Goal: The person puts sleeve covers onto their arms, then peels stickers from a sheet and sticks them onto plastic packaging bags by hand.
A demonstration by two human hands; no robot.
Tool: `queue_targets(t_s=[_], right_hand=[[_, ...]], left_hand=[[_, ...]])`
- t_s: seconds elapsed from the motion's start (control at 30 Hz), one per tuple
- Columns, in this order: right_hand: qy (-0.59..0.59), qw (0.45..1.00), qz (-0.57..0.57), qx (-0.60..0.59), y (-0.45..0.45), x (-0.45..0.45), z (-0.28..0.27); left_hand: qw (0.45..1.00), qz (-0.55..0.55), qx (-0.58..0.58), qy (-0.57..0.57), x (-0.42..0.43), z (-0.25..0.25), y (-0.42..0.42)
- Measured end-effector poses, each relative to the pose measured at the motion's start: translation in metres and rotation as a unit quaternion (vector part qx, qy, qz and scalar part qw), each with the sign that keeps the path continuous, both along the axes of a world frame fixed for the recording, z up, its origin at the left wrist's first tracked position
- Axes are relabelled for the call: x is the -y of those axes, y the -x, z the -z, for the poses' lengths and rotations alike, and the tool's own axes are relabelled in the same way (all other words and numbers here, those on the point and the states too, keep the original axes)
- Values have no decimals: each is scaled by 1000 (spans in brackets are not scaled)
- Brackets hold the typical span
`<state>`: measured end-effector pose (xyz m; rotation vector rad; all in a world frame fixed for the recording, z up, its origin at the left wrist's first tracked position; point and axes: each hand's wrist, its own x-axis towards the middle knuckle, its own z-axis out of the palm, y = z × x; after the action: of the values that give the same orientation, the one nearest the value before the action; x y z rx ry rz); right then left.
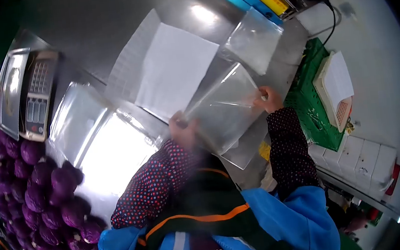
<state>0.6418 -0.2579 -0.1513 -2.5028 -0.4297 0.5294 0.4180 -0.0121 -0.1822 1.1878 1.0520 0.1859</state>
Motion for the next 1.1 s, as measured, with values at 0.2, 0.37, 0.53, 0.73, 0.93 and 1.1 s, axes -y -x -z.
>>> queue_targets(t_s=[0.2,0.37,0.53,0.73,0.93,1.1], right_hand=[[-49,981,117,-150,-38,-8,-38],[-52,971,210,-105,-108,-9,-21],[35,985,141,88,-135,-20,42],[20,984,157,82,-133,-32,21],[-27,987,152,-40,-142,-29,2],[-57,984,157,68,-126,-38,-49]], left_hand=[[997,56,56,-12,-11,-31,-7],[865,169,5,-473,2,-113,-9],[802,279,141,-510,-27,-102,-143],[808,377,-109,-440,-2,-48,-298],[728,622,-187,-219,-42,-42,-363],[919,386,80,-18,-19,-55,-356]])
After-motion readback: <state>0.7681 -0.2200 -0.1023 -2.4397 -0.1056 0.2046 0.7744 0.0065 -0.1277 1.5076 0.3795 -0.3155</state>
